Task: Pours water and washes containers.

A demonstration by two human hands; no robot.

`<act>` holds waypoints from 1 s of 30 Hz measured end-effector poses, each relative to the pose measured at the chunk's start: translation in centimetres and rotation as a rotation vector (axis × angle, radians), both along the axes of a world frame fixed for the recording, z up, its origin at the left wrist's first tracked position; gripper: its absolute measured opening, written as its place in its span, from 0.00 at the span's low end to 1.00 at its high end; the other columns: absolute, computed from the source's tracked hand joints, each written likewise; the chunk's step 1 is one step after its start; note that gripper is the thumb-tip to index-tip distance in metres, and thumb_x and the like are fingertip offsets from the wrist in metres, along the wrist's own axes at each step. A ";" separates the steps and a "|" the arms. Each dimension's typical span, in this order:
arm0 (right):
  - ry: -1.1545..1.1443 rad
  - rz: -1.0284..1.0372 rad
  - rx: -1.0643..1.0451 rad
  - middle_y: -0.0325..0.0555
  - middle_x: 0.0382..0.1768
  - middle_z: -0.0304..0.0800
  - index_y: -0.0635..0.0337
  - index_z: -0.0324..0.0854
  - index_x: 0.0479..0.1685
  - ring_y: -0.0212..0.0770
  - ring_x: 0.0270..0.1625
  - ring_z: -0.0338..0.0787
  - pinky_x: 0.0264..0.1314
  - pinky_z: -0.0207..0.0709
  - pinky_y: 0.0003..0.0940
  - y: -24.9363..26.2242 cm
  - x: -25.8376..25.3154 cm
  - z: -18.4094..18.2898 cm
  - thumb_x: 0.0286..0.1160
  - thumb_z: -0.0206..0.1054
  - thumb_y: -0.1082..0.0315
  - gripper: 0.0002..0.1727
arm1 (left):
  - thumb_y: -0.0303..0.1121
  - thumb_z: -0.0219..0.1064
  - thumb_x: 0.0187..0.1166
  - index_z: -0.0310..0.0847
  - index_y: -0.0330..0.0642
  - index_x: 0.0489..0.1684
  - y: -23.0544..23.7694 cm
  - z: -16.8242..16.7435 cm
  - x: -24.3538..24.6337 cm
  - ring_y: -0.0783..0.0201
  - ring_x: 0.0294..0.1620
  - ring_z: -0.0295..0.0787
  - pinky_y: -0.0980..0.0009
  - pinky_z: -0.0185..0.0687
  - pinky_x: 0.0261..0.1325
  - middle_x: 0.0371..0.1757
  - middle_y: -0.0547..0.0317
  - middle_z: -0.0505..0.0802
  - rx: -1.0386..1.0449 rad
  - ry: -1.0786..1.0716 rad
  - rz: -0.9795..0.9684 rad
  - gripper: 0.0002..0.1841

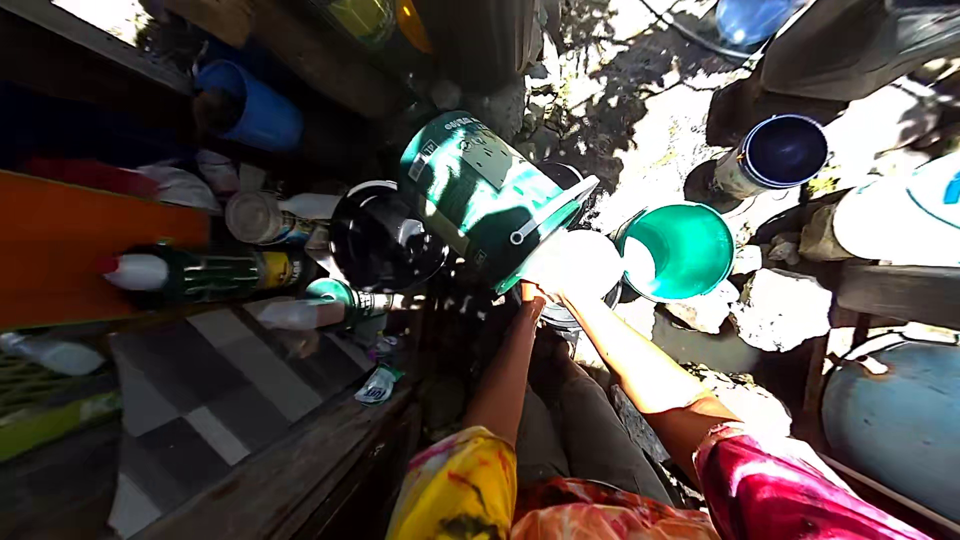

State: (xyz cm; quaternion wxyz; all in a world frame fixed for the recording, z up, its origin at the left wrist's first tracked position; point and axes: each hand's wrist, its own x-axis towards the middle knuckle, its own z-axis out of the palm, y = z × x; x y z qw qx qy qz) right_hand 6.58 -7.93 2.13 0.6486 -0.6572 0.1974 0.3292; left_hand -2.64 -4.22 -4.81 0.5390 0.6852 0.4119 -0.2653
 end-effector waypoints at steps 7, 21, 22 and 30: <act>-0.212 -0.226 0.078 0.59 0.70 0.81 0.65 0.63 0.85 0.40 0.63 0.87 0.65 0.83 0.35 -0.7 -1.5 -4.8 0.79 0.61 0.81 0.32 | 0.30 0.57 0.90 0.72 0.24 0.76 0.6 -3.8 0.8 0.35 0.77 0.77 0.45 0.68 0.81 0.73 0.26 0.81 0.137 -0.135 -0.214 0.21; -0.094 -0.402 -0.089 0.61 0.68 0.81 0.59 0.61 0.86 0.49 0.52 0.90 0.48 0.87 0.46 -4.9 -2.5 -5.4 0.74 0.60 0.86 0.36 | 0.27 0.59 0.86 0.74 0.21 0.72 4.8 -10.6 -3.5 0.36 0.76 0.78 0.45 0.66 0.82 0.69 0.24 0.84 0.256 -0.195 -0.132 0.21; -0.087 -0.419 -0.088 0.60 0.68 0.81 0.58 0.62 0.86 0.49 0.52 0.89 0.47 0.86 0.46 -5.3 -3.0 -5.6 0.74 0.60 0.86 0.36 | 0.28 0.58 0.87 0.74 0.23 0.73 5.3 -10.0 -3.1 0.36 0.76 0.78 0.45 0.66 0.82 0.71 0.25 0.84 0.245 -0.152 -0.181 0.21; -0.028 -0.782 -0.087 0.52 0.57 0.82 0.57 0.67 0.77 0.42 0.42 0.89 0.37 0.87 0.40 -9.6 -6.7 -5.4 0.74 0.59 0.85 0.30 | 0.36 0.52 0.94 0.70 0.28 0.80 6.7 -14.7 -4.9 0.37 0.80 0.75 0.44 0.66 0.83 0.77 0.30 0.80 0.235 -0.323 -0.071 0.24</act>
